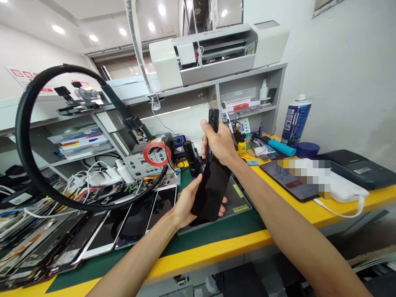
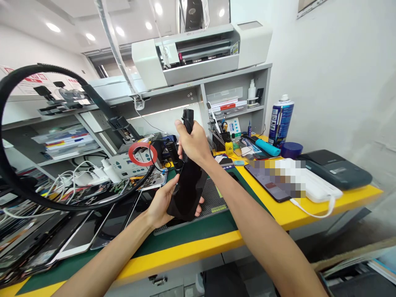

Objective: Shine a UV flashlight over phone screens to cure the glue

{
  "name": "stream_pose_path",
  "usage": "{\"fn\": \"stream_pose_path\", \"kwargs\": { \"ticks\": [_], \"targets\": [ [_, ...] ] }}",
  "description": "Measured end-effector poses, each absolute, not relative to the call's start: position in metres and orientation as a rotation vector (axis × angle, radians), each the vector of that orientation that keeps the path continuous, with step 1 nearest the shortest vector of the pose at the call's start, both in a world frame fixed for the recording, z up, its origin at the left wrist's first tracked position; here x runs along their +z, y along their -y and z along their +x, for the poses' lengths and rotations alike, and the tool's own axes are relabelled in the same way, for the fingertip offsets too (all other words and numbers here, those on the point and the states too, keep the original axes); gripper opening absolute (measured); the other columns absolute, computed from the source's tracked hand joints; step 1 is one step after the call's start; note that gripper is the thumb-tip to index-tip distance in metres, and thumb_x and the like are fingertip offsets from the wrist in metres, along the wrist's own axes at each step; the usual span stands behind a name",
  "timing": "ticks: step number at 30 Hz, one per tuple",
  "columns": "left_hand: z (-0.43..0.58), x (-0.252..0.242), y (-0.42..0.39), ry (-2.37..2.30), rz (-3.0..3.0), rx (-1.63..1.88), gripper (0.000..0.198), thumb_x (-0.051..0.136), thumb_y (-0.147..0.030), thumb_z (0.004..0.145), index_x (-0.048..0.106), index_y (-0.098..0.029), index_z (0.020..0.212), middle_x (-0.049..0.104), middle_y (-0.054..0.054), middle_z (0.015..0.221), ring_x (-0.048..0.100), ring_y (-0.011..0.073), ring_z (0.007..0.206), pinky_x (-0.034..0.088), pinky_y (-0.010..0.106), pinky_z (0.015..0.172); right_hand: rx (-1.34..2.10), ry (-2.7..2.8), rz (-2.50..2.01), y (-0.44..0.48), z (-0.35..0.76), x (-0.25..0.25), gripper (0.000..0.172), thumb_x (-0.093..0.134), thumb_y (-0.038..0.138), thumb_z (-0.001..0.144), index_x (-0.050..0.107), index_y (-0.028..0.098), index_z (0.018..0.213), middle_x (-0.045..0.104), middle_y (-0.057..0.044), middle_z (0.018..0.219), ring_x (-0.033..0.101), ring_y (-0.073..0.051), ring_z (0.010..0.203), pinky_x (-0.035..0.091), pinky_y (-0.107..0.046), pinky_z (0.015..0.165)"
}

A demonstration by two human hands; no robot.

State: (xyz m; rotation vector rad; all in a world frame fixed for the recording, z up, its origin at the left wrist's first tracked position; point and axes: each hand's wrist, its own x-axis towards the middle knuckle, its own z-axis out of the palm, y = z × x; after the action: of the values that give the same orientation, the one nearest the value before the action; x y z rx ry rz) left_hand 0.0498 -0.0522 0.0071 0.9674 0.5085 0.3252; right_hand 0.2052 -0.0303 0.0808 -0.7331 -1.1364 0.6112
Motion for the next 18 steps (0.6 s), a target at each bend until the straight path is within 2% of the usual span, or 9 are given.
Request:
{"fn": "stream_pose_path", "kwargs": {
  "ticks": [5, 12, 18],
  "targets": [
    [0.0491, 0.0057, 0.0511, -0.491, 0.969, 0.320, 0.072, 0.031, -0.061, 0.098, 0.072, -0.003, 0.106, 0.073, 0.022, 0.100, 0.071, 0.0264, 0.077, 0.056, 0.040, 0.081, 0.612, 1.139, -0.740, 0.0304, 0.2060, 0.0812, 0.043, 0.064, 0.063, 0.086, 0.040, 0.027, 0.084, 0.053, 0.010, 0.051, 0.055, -0.014, 0.034, 0.045, -0.024, 0.030],
    [0.0487, 0.0036, 0.0484, -0.467, 0.972, 0.310, 0.073, 0.031, -0.061, 0.098, 0.069, -0.002, 0.117, 0.071, 0.022, 0.104, 0.070, 0.0320, 0.086, 0.052, 0.048, 0.089, 0.608, 1.139, -0.745, 0.0301, 0.2067, 0.0813, 0.042, 0.063, 0.062, 0.087, 0.040, 0.027, 0.083, 0.053, 0.009, 0.051, 0.055, -0.014, 0.034, 0.044, -0.024, 0.030],
    [0.0488, 0.0066, 0.0494, -0.472, 0.973, 0.319, 0.071, 0.030, -0.059, 0.099, 0.069, -0.003, 0.115, 0.072, 0.022, 0.102, 0.070, 0.0312, 0.082, 0.052, 0.047, 0.087, 0.614, 1.152, -0.715, 0.0326, 0.2056, 0.0836, 0.042, 0.065, 0.061, 0.086, 0.041, 0.027, 0.082, 0.052, 0.009, 0.053, 0.055, -0.014, 0.035, 0.046, -0.025, 0.031]
  ]
}}
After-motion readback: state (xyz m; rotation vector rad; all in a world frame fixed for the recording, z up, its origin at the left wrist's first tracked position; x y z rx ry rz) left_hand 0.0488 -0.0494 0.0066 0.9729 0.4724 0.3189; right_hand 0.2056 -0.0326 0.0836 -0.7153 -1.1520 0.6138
